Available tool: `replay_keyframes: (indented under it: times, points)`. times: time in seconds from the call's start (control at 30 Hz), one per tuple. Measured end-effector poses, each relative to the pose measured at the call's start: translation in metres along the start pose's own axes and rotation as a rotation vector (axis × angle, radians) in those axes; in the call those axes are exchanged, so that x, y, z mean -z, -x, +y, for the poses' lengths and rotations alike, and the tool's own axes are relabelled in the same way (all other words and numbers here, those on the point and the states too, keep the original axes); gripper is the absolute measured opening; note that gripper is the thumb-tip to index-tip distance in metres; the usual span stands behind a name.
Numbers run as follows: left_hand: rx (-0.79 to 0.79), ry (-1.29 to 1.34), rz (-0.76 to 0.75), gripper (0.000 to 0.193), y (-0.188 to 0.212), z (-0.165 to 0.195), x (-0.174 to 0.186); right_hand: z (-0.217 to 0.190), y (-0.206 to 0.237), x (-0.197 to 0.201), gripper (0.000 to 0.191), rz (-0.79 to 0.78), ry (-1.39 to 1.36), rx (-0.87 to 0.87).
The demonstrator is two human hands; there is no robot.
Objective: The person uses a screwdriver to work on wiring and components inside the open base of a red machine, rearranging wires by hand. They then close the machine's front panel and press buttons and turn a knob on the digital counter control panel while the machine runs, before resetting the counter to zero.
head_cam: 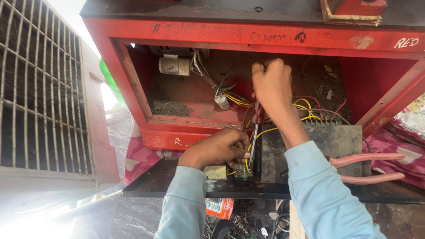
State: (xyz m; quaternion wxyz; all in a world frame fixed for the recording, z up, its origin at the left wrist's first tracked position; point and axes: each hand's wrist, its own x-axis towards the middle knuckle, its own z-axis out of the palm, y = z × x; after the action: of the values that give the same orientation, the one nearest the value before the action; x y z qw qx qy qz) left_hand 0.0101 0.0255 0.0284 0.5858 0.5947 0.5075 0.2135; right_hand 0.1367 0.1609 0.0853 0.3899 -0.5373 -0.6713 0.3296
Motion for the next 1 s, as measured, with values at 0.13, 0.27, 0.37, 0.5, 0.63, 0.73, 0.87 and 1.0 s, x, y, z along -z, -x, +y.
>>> replay_keyframes:
  times: [0.13,0.27,0.37,0.5,0.63,0.73,0.87,1.0]
  points:
    - [0.019,-0.004,0.000,0.017,0.003,-0.004,0.002,0.003,-0.007,-0.002,0.030,-0.153,-0.201,-0.052]
    - [-0.032,0.032,-0.006,0.014,0.006,-0.005,0.003,0.013,-0.009,-0.005,0.025,-0.489,-0.862,-0.232]
    - [0.007,0.057,-0.016,0.014,0.007,-0.001,0.001,0.023,-0.008,-0.007,0.026,-0.582,-1.099,-0.269]
    - [-0.052,0.010,0.010,0.014,0.010,0.000,0.004,0.028,-0.012,-0.013,0.024,-0.645,-1.211,-0.211]
    - [0.012,-0.025,0.007,0.014,0.011,-0.004,0.005,0.025,-0.011,-0.019,0.024,-0.486,-0.942,-0.243]
    - [0.025,-0.021,0.010,0.016,0.008,-0.006,0.004,0.021,-0.009,-0.019,0.024,-0.386,-0.767,-0.262]
    - [-0.034,-0.019,-0.011,0.014,0.012,-0.006,0.005,0.013,-0.010,-0.020,0.024,-0.348,-0.741,-0.297]
    - [-0.015,-0.050,-0.013,0.014,0.011,-0.002,0.005,0.008,-0.009,-0.016,0.025,-0.280,-0.618,-0.278]
